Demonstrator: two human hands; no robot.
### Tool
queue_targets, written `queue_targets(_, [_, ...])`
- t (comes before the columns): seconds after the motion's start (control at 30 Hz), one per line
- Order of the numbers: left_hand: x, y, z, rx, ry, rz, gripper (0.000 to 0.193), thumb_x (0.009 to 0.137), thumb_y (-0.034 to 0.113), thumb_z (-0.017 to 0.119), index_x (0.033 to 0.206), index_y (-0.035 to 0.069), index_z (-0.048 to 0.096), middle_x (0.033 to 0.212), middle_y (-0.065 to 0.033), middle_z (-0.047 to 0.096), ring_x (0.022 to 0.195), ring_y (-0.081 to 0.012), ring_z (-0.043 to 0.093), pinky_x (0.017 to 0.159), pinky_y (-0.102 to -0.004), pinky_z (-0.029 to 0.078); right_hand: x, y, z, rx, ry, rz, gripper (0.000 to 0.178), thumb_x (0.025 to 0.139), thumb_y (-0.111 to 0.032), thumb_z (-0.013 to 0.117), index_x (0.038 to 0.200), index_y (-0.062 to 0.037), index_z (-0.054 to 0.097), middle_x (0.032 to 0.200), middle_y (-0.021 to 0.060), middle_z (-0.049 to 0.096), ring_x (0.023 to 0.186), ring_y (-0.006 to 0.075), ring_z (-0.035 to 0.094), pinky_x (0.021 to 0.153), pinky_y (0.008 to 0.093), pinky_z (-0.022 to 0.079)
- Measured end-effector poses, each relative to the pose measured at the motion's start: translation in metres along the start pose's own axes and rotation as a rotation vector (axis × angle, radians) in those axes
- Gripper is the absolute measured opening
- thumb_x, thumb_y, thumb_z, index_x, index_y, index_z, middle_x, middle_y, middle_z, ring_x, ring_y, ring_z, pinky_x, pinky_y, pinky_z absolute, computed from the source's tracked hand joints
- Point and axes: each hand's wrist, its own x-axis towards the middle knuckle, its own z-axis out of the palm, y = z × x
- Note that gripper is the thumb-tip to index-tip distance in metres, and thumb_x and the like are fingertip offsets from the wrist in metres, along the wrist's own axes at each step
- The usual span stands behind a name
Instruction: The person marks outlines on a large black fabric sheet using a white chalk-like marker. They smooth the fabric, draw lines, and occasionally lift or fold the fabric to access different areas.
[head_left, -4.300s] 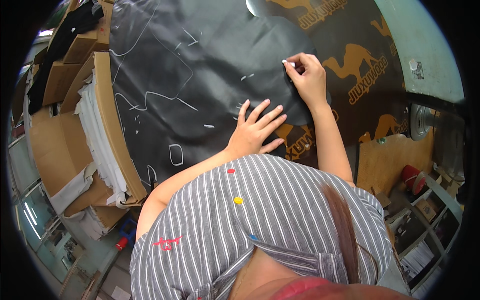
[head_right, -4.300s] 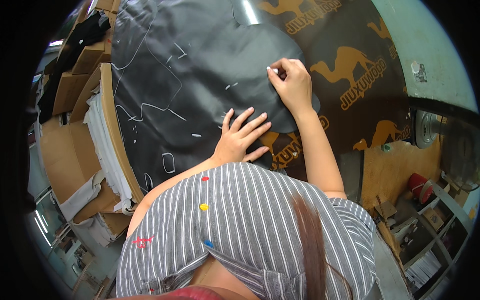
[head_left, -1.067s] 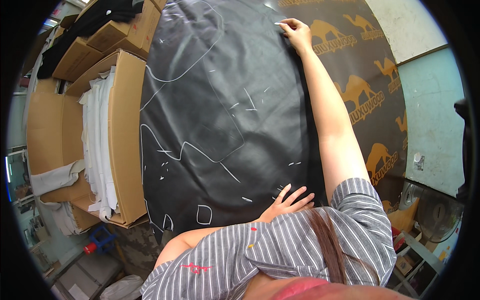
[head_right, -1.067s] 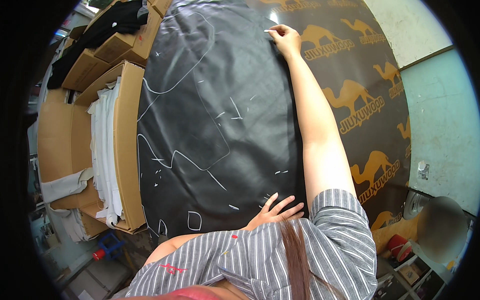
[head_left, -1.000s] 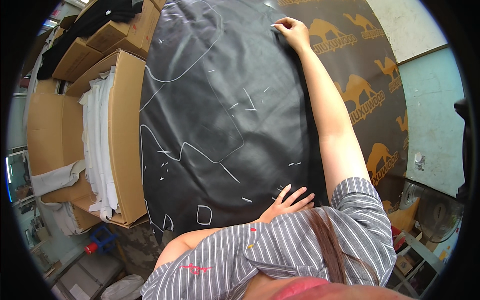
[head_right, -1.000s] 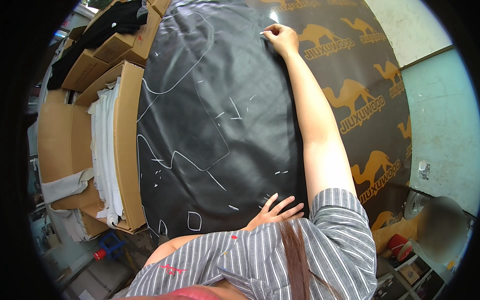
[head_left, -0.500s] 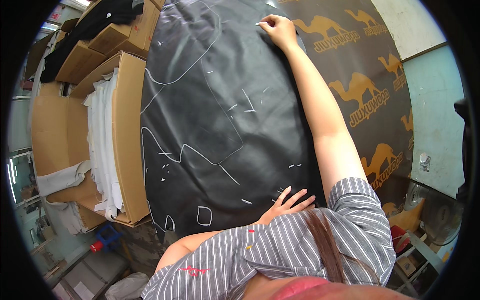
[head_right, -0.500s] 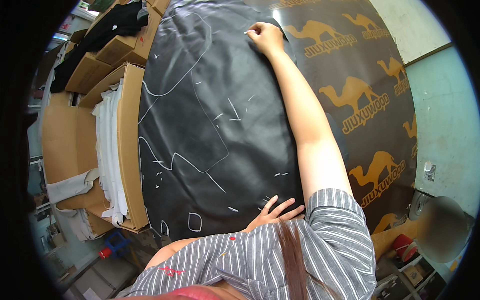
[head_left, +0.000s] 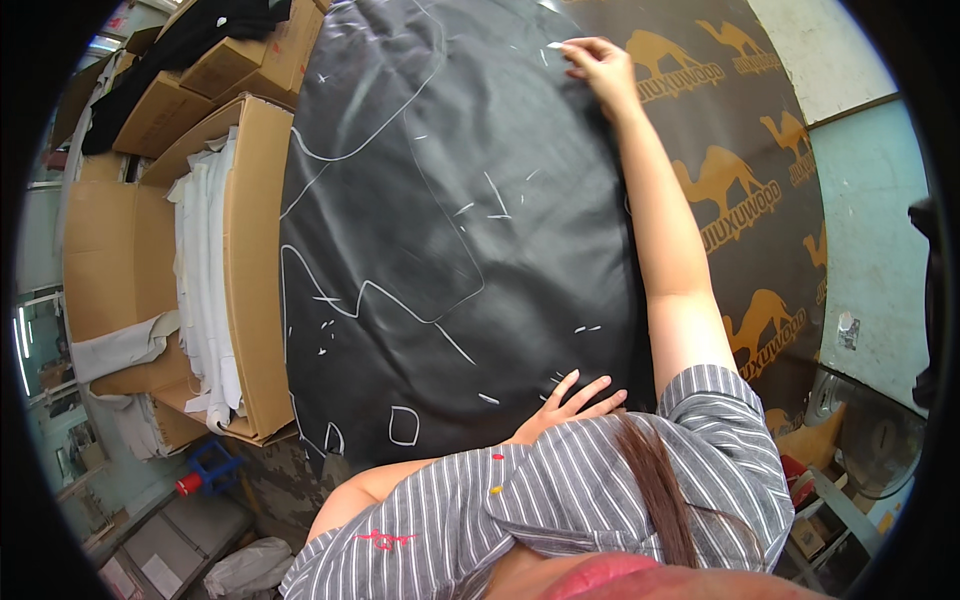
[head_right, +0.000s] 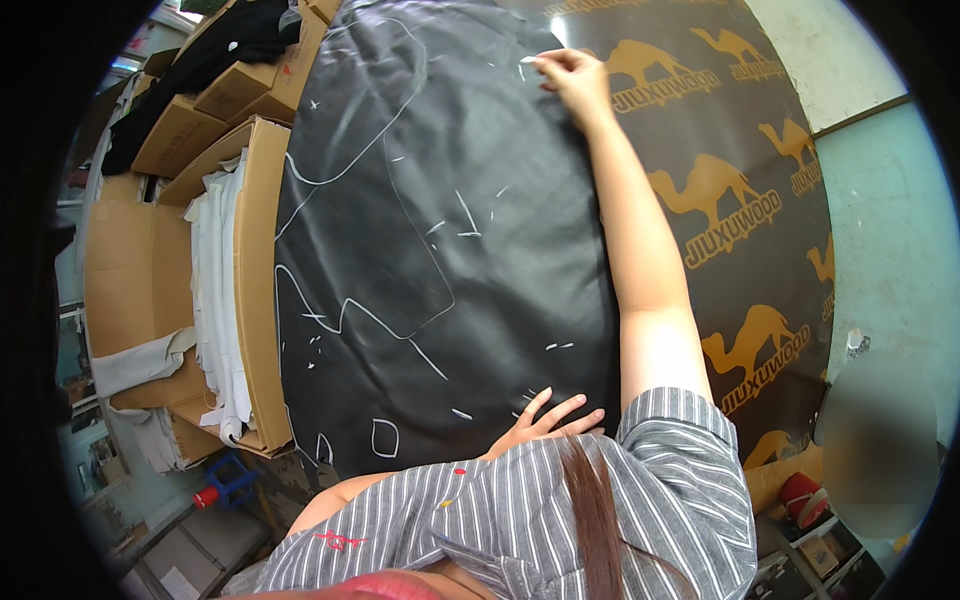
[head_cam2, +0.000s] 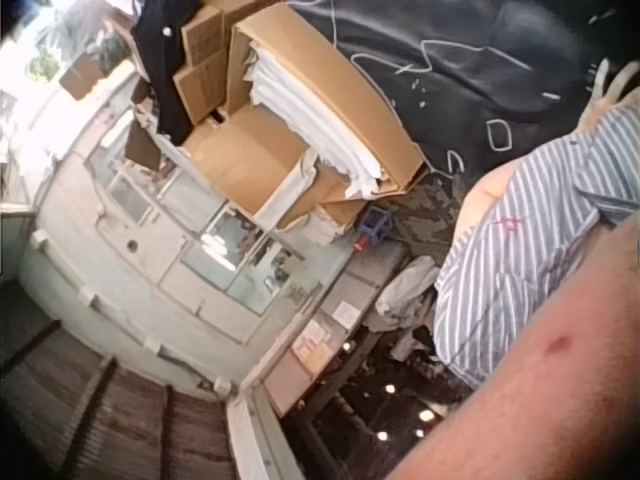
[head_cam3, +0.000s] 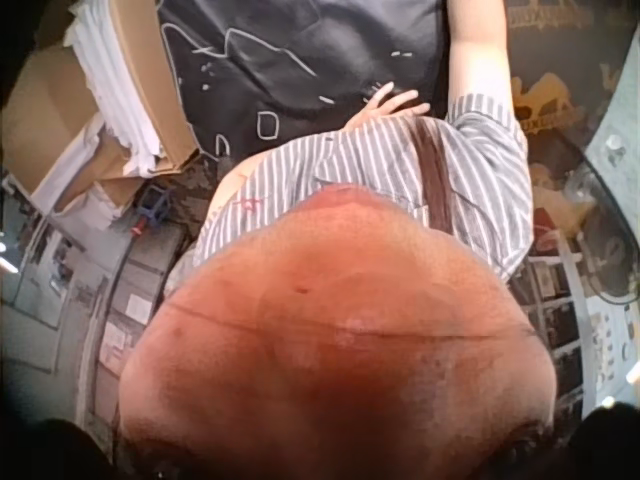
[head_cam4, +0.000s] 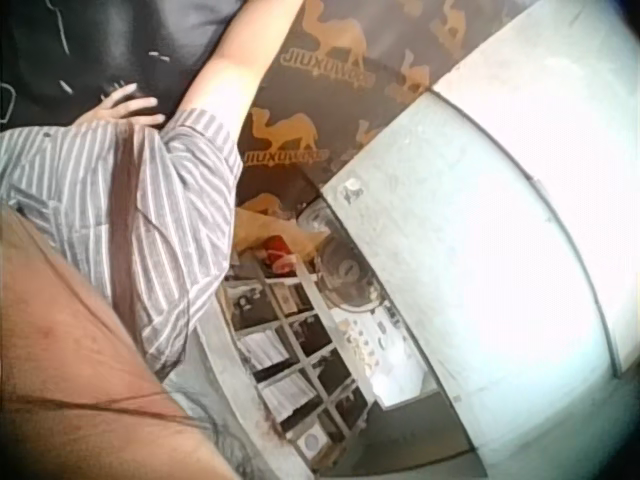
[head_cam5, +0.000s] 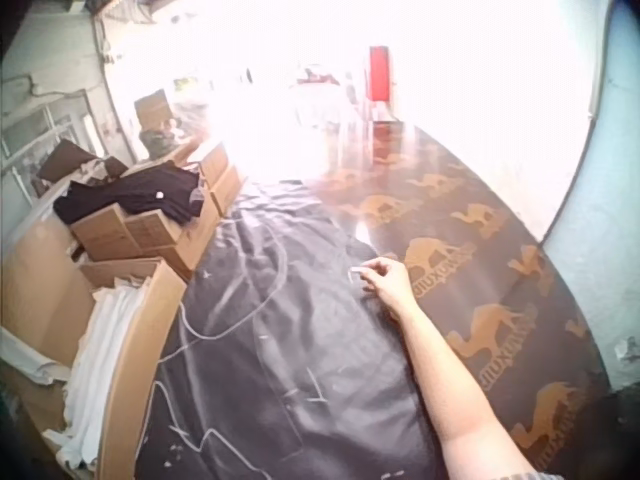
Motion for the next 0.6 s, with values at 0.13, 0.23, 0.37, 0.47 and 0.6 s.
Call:
queue_targets(0.13, [0.002, 0.0, -0.003, 0.077, 0.014, -0.004, 0.054, 0.095, 0.04, 0.05, 0.146, 0.023, 0.051, 0.161, 0.0002, 0.034, 0.151, -0.0226, 0.024, 0.122, -0.0581, 0.016, -0.036, -0.016, 0.049, -0.459, -0.117, -0.175, 0.021, 0.082, -0.024, 0.076, 0.094, -0.0081, 0.077, 0.077, 0.0064, 0.072, 0.074, 0.0143, 0.069, 0.068, 0.0303, 0.053])
queue_targets(0.23, [0.001, -0.002, 0.001, 0.054, 0.052, 0.013, 0.053, 0.095, 0.04, 0.05, 0.144, 0.022, 0.053, 0.16, 0.0007, 0.035, 0.151, -0.0222, 0.024, 0.122, -0.058, 0.017, -0.045, -0.022, 0.064, -0.536, -0.057, -0.185, 0.02, 0.08, -0.024, 0.074, 0.093, -0.0095, 0.077, 0.077, 0.0077, 0.071, 0.071, 0.017, 0.068, 0.07, 0.0317, 0.053])
queue_targets(0.37, [0.001, -0.001, -0.007, 0.037, -0.033, -0.008, 0.057, 0.094, 0.045, 0.054, 0.147, 0.025, 0.051, 0.16, 0.0034, 0.037, 0.151, -0.0208, 0.024, 0.122, -0.0594, 0.019, -0.04, -0.017, 0.057, -0.35, -0.022, -0.211, 0.019, 0.082, -0.021, 0.074, 0.096, -0.0083, 0.077, 0.077, 0.0064, 0.072, 0.072, 0.0128, 0.068, 0.068, 0.0294, 0.053])
queue_targets(0.47, [0.0, -0.003, -0.001, 0.013, 0.026, 0.0, 0.057, 0.094, 0.044, 0.054, 0.148, 0.025, 0.049, 0.16, 0.0036, 0.036, 0.151, -0.0209, 0.025, 0.122, -0.0586, 0.018, -0.035, 0.003, 0.047, -0.049, 0.053, -0.085, 0.023, 0.085, -0.023, 0.076, 0.099, -0.0058, 0.076, 0.078, 0.0026, 0.072, 0.068, 0.0084, 0.062, 0.063, 0.0283, 0.051])
queue_targets(0.6, [0.0, -0.003, 0.001, -0.028, 0.029, -0.006, 0.056, 0.095, 0.043, 0.053, 0.147, 0.024, 0.05, 0.16, 0.0034, 0.036, 0.151, -0.021, 0.025, 0.123, -0.0581, 0.018, -0.047, -0.009, 0.054, -0.23, -0.072, -0.136, 0.02, 0.084, -0.023, 0.076, 0.096, -0.0061, 0.077, 0.075, 0.0002, 0.069, 0.066, 0.0076, 0.059, 0.063, 0.0252, 0.048])
